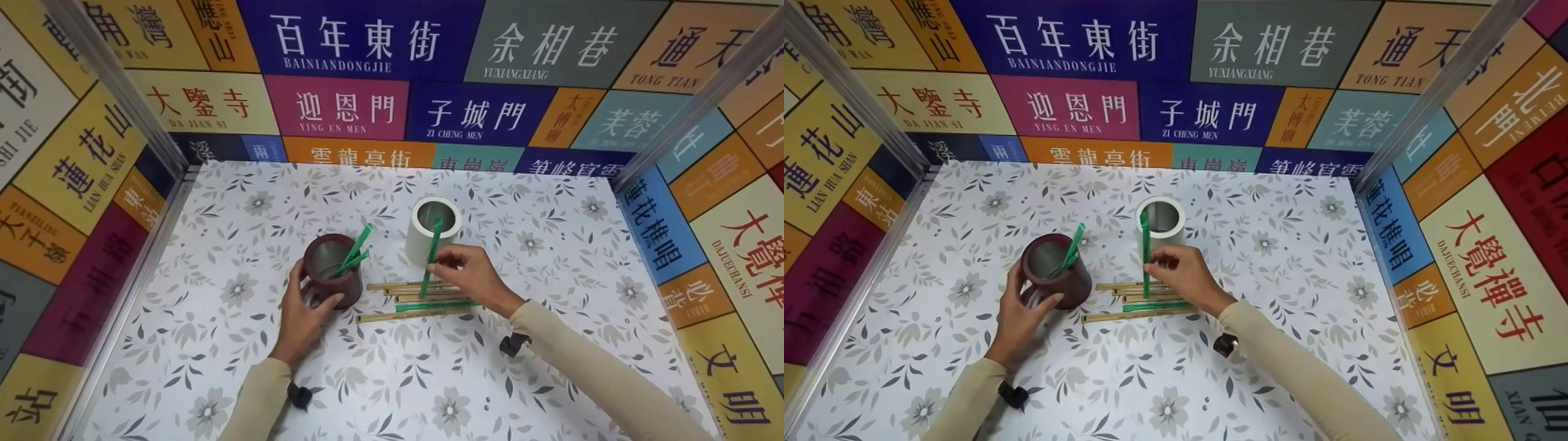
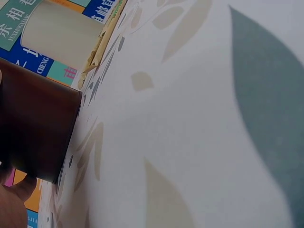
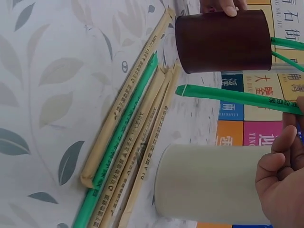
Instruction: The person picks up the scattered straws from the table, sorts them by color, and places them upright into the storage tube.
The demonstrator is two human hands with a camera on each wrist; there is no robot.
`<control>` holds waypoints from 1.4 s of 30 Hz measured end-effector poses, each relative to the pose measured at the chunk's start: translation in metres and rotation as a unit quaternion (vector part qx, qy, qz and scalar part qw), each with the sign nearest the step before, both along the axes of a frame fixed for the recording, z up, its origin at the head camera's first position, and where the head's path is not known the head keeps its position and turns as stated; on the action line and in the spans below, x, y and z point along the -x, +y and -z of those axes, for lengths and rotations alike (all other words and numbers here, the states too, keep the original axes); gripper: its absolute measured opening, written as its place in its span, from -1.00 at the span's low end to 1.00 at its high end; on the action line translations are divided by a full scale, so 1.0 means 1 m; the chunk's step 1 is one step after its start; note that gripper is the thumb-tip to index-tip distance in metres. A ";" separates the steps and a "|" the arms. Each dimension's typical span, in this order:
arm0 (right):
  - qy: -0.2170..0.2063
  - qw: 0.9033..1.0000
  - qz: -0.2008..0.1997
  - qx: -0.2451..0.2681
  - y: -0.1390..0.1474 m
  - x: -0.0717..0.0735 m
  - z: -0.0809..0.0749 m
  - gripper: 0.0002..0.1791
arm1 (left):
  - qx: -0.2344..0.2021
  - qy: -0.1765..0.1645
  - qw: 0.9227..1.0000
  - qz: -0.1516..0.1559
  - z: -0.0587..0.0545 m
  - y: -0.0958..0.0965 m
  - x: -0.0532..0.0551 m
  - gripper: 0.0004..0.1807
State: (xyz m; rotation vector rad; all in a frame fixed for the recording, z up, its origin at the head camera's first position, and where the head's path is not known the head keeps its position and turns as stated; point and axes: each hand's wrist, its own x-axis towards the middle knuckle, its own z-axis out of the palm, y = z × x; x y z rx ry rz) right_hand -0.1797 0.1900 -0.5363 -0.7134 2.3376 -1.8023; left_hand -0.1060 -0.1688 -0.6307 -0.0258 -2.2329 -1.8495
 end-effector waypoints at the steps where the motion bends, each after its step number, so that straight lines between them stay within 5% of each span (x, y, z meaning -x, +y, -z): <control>1: 0.001 1.000 -0.001 0.002 -0.002 0.000 -0.001 -0.95 | -0.001 -0.002 1.000 0.001 0.001 0.000 0.000 0.16; 21: 0.049 0.997 0.009 0.052 -0.037 0.025 -0.042 -0.91 | -0.003 -0.001 1.000 -0.002 0.000 -0.001 0.001 0.14; 33: 0.062 0.992 0.019 0.104 -0.071 0.040 -0.054 -0.87 | 0.010 0.002 1.000 -0.008 -0.001 -0.001 0.000 0.14; 42: 0.046 0.990 -0.017 0.130 -0.096 0.043 -0.050 -0.86 | 0.009 0.006 1.000 -0.009 -0.001 0.001 0.001 0.12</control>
